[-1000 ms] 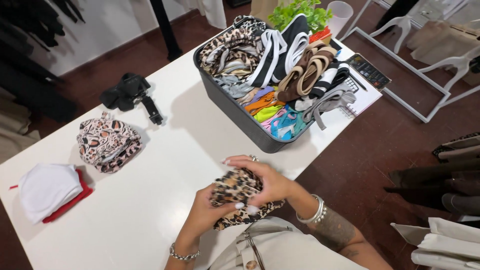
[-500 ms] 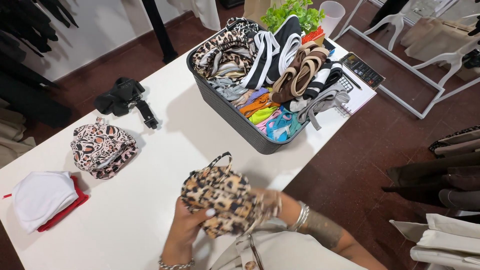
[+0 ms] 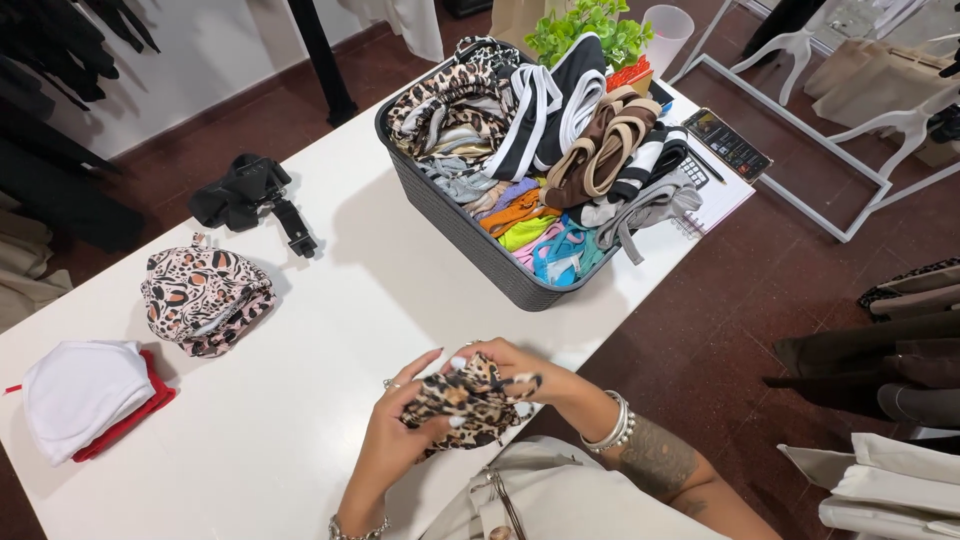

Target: Folding various leopard-print bikini tops and bottoms on a white table and organizing them into a storage bin.

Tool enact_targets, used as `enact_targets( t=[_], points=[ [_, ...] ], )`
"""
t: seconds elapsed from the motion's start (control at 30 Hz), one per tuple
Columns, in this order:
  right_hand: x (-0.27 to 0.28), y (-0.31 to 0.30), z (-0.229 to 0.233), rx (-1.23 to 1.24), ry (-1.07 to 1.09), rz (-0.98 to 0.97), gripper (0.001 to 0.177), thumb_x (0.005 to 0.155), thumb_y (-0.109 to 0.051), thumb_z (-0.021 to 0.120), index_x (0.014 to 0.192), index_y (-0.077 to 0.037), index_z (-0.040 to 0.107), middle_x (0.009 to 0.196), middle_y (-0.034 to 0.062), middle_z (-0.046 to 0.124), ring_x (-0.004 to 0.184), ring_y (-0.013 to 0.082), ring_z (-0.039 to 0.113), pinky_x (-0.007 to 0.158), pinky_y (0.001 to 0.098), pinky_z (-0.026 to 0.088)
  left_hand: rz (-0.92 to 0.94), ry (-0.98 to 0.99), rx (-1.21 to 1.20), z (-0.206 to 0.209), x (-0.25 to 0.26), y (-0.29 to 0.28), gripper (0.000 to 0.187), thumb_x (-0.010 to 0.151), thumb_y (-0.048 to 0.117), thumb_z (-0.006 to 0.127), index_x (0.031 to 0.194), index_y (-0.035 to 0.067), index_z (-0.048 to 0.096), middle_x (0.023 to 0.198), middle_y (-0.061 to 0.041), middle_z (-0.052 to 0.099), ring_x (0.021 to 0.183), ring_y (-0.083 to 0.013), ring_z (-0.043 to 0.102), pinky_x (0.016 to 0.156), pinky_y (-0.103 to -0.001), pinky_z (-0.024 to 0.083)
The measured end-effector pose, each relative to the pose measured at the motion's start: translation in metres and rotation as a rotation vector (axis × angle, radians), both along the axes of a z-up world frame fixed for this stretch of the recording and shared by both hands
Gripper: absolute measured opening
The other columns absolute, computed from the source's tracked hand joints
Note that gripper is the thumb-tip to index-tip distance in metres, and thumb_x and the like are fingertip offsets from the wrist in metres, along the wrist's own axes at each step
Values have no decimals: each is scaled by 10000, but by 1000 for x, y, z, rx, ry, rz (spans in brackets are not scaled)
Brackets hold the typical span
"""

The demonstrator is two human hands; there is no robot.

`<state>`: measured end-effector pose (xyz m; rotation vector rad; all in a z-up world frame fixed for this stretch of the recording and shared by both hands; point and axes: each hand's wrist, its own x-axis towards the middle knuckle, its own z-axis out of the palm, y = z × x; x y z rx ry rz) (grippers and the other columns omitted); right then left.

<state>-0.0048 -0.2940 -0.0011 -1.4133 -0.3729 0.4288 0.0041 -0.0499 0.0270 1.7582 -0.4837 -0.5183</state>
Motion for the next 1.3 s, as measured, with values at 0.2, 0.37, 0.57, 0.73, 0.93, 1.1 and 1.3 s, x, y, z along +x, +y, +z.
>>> enact_targets(
  t=[0.2,0.37,0.57,0.73,0.93,1.1,1.3],
  points=[
    [5,-5,-16,-50,-373,172,331,1146,-233,342,1298,-14,538,1269,193,663,1156,329,664,1042,410,568,183,387,64,-13,-4,6,448,818,211,777,1242,105,679,1090,-75,833,997,-215,816,823,-362,709],
    [15,17,-6,-161,-170,-43,861,992,-651,484,1512,34,443,1442,315,525,1349,386,471,1124,582,336,306,203,55,-8,-9,22,478,821,211,844,1242,49,684,1130,-209,779,1129,-390,719,992,-510,562],
    [30,64,4,-124,-69,102,993,871,-555,681,1623,-86,234,1671,144,242,1506,393,245,1196,546,223,511,243,-147,-20,-10,68,509,823,352,873,1205,53,717,1084,-175,779,1065,-357,725,931,-491,580],
    [44,111,-14,-113,26,126,923,783,-129,816,1579,-59,353,1491,186,516,1322,315,527,1104,480,432,608,228,-208,-7,5,94,579,777,369,895,1201,19,713,1094,-202,768,1058,-327,721,941,-478,573],
    [90,128,-5,155,65,75,864,851,-114,731,1591,-110,284,1559,211,453,1280,334,587,1069,484,509,727,-7,-239,26,108,153,654,783,342,908,1293,21,652,1200,-178,730,1136,-288,686,1016,-473,549],
    [91,126,1,159,47,185,750,974,-134,630,1593,-203,212,1573,227,424,1204,379,669,976,457,563,812,162,-258,130,192,189,730,672,407,816,1296,86,613,1211,-102,776,1084,-229,783,937,-372,684],
    [74,110,-44,62,251,-55,691,921,-109,652,1533,-144,334,1361,222,605,1005,324,721,858,407,555,763,-17,-27,119,267,228,1044,763,572,834,1531,82,323,1604,-142,411,1476,-300,422,1183,-472,392]
  ],
)
